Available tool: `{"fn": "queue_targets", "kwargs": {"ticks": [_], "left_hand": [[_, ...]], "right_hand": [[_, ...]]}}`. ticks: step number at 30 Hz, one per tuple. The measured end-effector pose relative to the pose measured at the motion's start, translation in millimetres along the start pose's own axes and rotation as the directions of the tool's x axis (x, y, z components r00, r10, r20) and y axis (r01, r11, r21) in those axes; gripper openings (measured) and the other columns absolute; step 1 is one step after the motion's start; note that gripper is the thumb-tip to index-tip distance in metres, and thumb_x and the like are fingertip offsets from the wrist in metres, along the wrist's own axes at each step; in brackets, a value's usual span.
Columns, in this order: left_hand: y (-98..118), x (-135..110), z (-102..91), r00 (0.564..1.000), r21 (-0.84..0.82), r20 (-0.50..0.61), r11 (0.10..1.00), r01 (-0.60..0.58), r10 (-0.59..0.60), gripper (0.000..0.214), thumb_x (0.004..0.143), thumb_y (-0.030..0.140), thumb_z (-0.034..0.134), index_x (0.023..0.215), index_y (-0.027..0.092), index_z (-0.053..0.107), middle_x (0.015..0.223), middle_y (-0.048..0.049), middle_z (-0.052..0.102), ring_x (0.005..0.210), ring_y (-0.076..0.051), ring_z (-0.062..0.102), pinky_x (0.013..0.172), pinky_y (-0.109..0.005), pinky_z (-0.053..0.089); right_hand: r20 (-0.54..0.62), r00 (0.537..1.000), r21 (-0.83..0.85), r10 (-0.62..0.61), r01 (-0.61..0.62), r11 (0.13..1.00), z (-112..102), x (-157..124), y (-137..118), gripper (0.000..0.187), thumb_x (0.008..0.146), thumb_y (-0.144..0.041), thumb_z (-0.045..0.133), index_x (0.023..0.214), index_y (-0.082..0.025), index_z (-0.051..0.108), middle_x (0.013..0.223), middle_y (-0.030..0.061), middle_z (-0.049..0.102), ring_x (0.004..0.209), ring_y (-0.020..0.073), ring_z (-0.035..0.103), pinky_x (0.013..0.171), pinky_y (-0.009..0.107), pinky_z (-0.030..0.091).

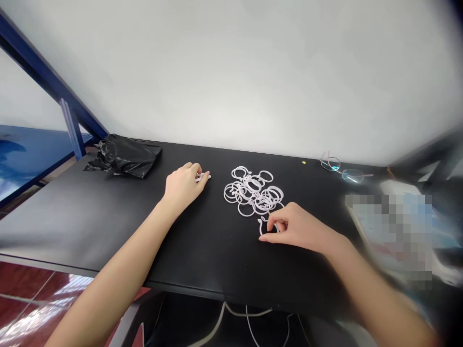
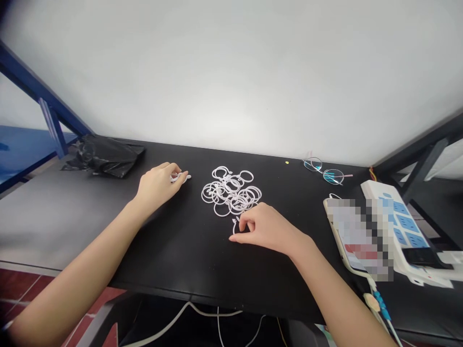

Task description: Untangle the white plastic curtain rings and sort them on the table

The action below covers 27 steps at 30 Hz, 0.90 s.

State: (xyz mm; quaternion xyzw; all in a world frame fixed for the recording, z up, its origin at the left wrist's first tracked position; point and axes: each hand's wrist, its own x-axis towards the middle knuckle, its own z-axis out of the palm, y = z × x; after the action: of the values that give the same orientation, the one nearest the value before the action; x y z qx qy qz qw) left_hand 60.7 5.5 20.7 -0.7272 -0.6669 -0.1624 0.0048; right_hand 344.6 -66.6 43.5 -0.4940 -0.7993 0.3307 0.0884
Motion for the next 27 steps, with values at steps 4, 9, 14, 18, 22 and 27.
{"fn": "queue_targets", "kwargs": {"ticks": [4, 9, 14, 18, 22, 27], "left_hand": [[0.4, -0.5, 3.7, 0.999, 0.067, 0.038, 0.998, 0.008, -0.011, 0.031, 0.092, 0.045, 0.046, 0.087, 0.02, 0.063, 0.091, -0.0061, 0.065, 0.076, -0.023, 0.064, 0.055, -0.026, 0.034], [3.0, -2.5, -0.3, 0.999, 0.095, 0.035, 0.995, -0.001, -0.002, 0.033, 0.091, 0.048, 0.048, 0.092, 0.019, 0.063, 0.095, -0.007, 0.064, 0.08, -0.024, 0.066, 0.056, -0.027, 0.038], [2.7, -3.0, -8.6, 1.0, 0.089, -0.01, 0.996, 0.022, -0.021, 0.037, 0.088, 0.053, 0.051, 0.095, 0.019, 0.063, 0.096, -0.0074, 0.064, 0.08, -0.023, 0.066, 0.057, -0.027, 0.039], [12.9, -8.8, -12.3, 0.979, -0.167, -0.193, 0.982, -0.09, 0.057, 0.033, 0.091, 0.048, 0.051, 0.089, 0.017, 0.063, 0.091, -0.006, 0.064, 0.076, -0.018, 0.062, 0.059, -0.026, 0.041], [40.8, -30.2, -12.6, 0.943, -0.788, -0.017, 0.576, -0.217, 0.332, 0.029, 0.094, 0.043, 0.05, 0.095, 0.016, 0.06, 0.085, -0.0045, 0.065, 0.071, -0.013, 0.061, 0.058, -0.023, 0.048], [65.5, -52.6, -6.6, 0.822, -0.961, 0.2, 0.269, 0.06, 0.533, 0.038, 0.086, 0.037, 0.066, 0.117, 0.02, 0.056, 0.122, -0.0111, 0.058, 0.101, -0.02, 0.063, 0.061, -0.022, 0.055]], "right_hand": [[-0.016, 0.997, -0.06, -0.078, 0.076, 0.995, 8.9, 0.4, 0.6, 0.031, 0.072, -0.035, 0.077, 0.052, -0.018, 0.06, 0.042, -0.0074, 0.042, 0.039, 0.0058, 0.033, 0.044, 0.022, 0.028], [0.013, 0.997, 0.015, -0.081, 0.081, 0.997, 17.4, -2.7, -2.2, 0.023, 0.071, -0.012, 0.065, 0.05, -0.019, 0.058, 0.04, -0.0084, 0.041, 0.037, 0.005, 0.032, 0.044, 0.022, 0.032], [0.144, 0.989, 0.317, 0.015, -0.06, 0.947, 13.6, -6.3, -6.4, 0.018, 0.074, -0.014, 0.063, 0.057, -0.018, 0.062, 0.039, -0.0081, 0.043, 0.034, 0.0058, 0.041, 0.039, 0.019, 0.036], [0.002, 1.0, 0.497, -0.03, 0.025, 0.868, 12.6, -3.6, -11.4, 0.019, 0.082, -0.025, 0.064, 0.064, -0.017, 0.062, 0.047, -0.0039, 0.056, 0.038, 0.0086, 0.053, 0.036, 0.018, 0.042], [-0.386, 0.901, 0.335, -0.196, 0.335, 0.881, 23.8, 1.3, -17.9, 0.012, 0.084, -0.02, 0.064, 0.072, -0.017, 0.064, 0.059, -0.0008, 0.066, 0.047, 0.0096, 0.059, 0.047, 0.02, 0.051], [-0.544, 0.774, 0.132, -0.324, 0.46, 0.878, 38.0, 4.4, -20.9, 0.011, 0.086, -0.016, 0.062, 0.075, -0.02, 0.063, 0.063, -0.0023, 0.068, 0.05, 0.0096, 0.061, 0.05, 0.02, 0.053]]}}
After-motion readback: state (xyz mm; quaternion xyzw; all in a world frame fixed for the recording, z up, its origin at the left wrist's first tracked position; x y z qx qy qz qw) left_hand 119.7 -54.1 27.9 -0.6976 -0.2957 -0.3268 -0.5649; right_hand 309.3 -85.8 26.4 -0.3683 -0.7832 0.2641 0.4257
